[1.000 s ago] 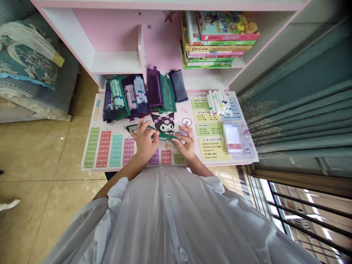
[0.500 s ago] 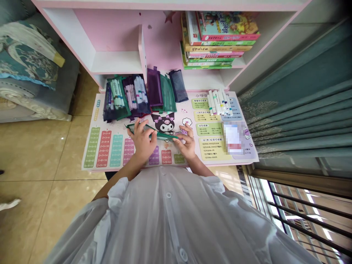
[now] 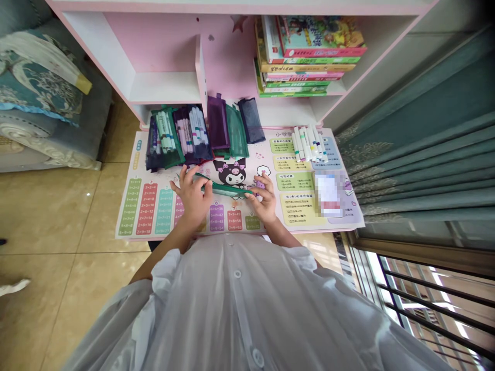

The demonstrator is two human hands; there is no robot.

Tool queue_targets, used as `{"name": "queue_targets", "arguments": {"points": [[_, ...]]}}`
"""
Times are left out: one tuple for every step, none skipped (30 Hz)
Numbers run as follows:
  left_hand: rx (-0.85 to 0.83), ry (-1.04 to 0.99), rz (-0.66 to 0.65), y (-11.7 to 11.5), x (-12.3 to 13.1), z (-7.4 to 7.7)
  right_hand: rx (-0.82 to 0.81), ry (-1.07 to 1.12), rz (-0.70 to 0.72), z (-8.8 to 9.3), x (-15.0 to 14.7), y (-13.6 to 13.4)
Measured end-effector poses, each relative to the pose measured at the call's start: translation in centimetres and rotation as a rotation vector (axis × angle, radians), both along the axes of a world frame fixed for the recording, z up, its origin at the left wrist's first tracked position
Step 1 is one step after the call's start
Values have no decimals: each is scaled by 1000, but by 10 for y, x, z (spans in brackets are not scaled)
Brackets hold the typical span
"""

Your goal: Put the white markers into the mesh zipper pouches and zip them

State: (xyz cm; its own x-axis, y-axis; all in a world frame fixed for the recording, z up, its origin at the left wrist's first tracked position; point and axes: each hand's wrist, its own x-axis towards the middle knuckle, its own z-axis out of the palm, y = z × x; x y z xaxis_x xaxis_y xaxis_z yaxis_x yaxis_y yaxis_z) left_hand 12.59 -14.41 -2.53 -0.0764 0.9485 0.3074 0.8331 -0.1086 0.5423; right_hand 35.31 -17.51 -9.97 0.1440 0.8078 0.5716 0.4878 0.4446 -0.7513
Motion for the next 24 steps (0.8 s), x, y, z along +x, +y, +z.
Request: {"name": "queue_targets", "arguments": {"points": [[1, 8, 4, 0, -1, 0, -1, 0, 0, 0, 0, 0], [1, 14, 7, 0, -2, 0, 7, -2, -3, -1, 1, 0], [2, 19, 8, 0, -3, 0, 19, -5, -6, -1, 1, 0], [3, 20, 8, -1, -3, 0, 34, -8, -8, -2, 1, 0], [4, 19, 8, -1, -4, 0, 45, -11, -8, -2, 1, 0], [5, 17, 10, -1, -4, 0, 51, -13, -7, -2, 1, 1], [4, 13, 13, -2, -5, 0, 50, -15, -6, -2, 1, 1], [3, 9, 16, -2, -5, 0, 46, -15, -7, -3, 1, 1], [0, 4, 18, -2, -6, 0, 40, -10, -8, -3, 2, 1], [-3, 0, 22, -1, -7, 1, 32, -2, -8, -3, 2, 1], [-6, -5, 26, -1, -8, 1, 21, 7, -8, -3, 3, 1], [-9, -9, 29, -1, -9, 2, 8, 14, -8, -3, 4, 1], [-12, -14, 31, 0, -10, 2, -4, 20, -7, -3, 4, 1], [-16, -19, 33, 0, -11, 2, -12, 25, -5, -3, 5, 1], [-18, -24, 34, 0, -12, 3, -16, 29, -4, -3, 6, 1], [-21, -29, 35, 0, -12, 3, -15, 32, -4, -3, 6, 2], [-23, -34, 36, -1, -13, 3, -12, 33, -4, -2, 6, 2], [-26, -38, 38, -1, -13, 3, -12, 29, -6, -2, 7, 2], [-27, -41, 40, -1, -13, 3, -18, 21, -8, -1, 7, 2], [-28, -45, 42, -2, -13, 3, -28, 11, -10, -1, 8, 2], [-31, -48, 42, -2, -14, 3, -39, 1, -12, 0, 9, 2], [-33, -51, 42, -2, -14, 2, -46, -6, -13, 0, 9, 2], [-34, -55, 43, -2, -14, 2, -46, -7, -13, 1, 10, 2], [-36, -60, 45, -2, -15, 2, -39, -4, -13, 1, 11, 2]]}}
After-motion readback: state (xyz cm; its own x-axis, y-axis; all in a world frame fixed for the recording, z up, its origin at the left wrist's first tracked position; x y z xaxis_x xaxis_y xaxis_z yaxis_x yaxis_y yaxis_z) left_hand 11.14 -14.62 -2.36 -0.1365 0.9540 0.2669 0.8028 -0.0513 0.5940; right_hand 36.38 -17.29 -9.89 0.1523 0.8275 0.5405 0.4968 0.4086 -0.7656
